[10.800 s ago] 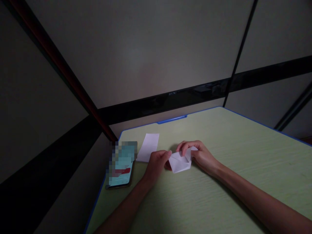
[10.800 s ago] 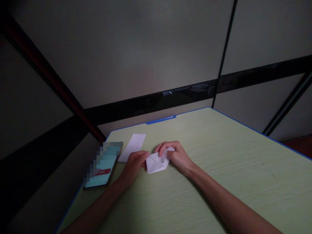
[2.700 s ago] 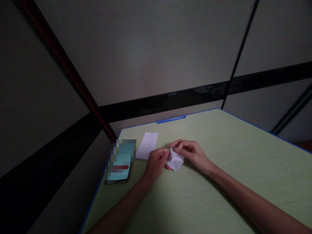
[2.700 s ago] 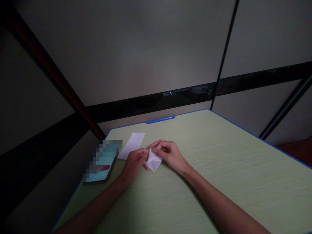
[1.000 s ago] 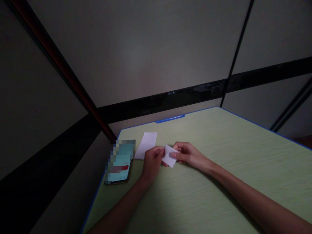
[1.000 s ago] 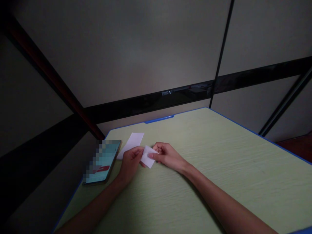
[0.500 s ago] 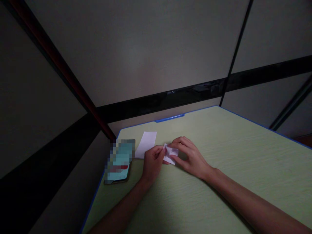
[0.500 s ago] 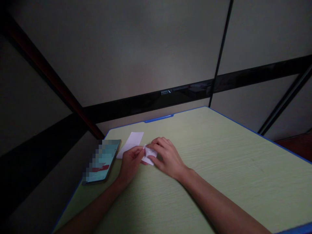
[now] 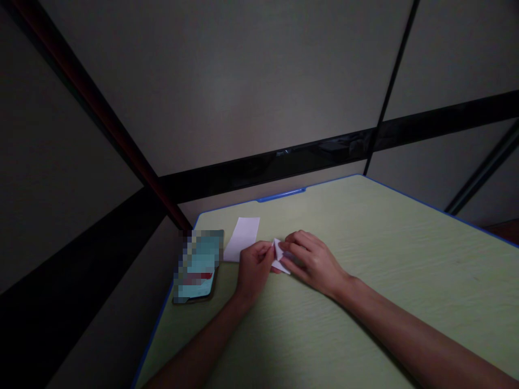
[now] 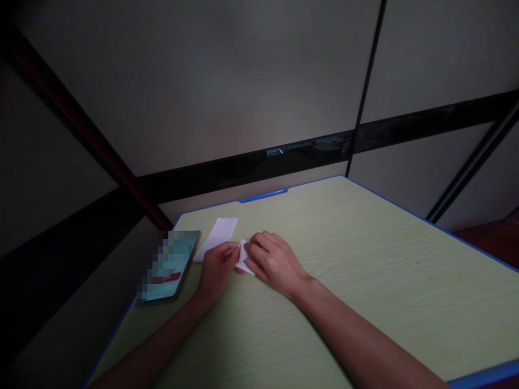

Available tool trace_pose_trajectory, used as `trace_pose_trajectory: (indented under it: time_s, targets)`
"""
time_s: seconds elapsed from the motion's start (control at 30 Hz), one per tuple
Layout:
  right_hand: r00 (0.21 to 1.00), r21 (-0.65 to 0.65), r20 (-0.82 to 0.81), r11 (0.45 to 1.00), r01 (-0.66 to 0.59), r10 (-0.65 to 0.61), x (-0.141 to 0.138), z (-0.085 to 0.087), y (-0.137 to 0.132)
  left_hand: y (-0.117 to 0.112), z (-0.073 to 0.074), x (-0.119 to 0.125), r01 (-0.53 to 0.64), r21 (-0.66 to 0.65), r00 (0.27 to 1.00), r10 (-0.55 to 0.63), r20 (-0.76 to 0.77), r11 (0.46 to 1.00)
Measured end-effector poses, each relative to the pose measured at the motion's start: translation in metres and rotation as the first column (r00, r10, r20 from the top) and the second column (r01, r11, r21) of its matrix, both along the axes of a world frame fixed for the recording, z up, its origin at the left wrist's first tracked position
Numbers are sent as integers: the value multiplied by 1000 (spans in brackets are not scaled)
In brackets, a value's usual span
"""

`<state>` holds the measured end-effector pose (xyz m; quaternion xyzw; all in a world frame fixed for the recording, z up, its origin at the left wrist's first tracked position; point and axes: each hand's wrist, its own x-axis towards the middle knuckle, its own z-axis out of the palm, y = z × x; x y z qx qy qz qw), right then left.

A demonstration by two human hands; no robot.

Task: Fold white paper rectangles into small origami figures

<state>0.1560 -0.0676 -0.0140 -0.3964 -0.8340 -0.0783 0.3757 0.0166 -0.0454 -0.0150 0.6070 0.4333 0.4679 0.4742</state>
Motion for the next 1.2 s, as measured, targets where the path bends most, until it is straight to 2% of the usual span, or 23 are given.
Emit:
trace_pose_trajectory:
  time_s: [0.1,0.2,0.3,0.37,0.47,0.53,0.63,0.73,0.83,0.93,1.03,1.2]
  targets:
    - [997,-61,-54,997,-54,50,-2,0,0,0,2,0,-20,22,1000,20,1,1000]
    - [975,-154,-193,978,-140,109,-4,1,0,0,3,-1,-27,34,1000,27,5,999]
    - [912,-211,-401,960,-184,86,-4,4,1,1,4,-2,-11,32,1000,10,10,999]
    - [837,-262,-544,937,-231,54,-3,6,3,1,3,-2,5,28,1000,-6,15,1000]
    - [694,-340,-720,854,-394,33,-1,9,7,1,3,-2,38,15,999,-38,24,999]
    - [619,-389,-785,798,-460,-26,0,11,9,-1,4,-1,72,15,997,-73,27,997]
    - [571,-496,-807,700,-514,-153,0,11,11,-3,6,0,116,19,993,-116,19,993]
    - [522,-518,-826,649,-558,-211,-1,9,11,-5,6,1,134,22,991,-134,0,991]
    - [536,-522,-823,620,-586,-186,-4,7,11,-5,6,0,122,28,993,-121,-13,992]
    - [609,-574,-780,556,-602,-145,-5,4,11,-4,7,0,79,37,997,-79,-14,996]
    - [640,-604,-759,501,-620,-122,-4,2,12,-3,7,0,44,43,999,-44,-17,998]
    - [654,-623,-747,468,-627,-119,0,2,13,-1,5,-1,62,19,998,-62,-8,998]
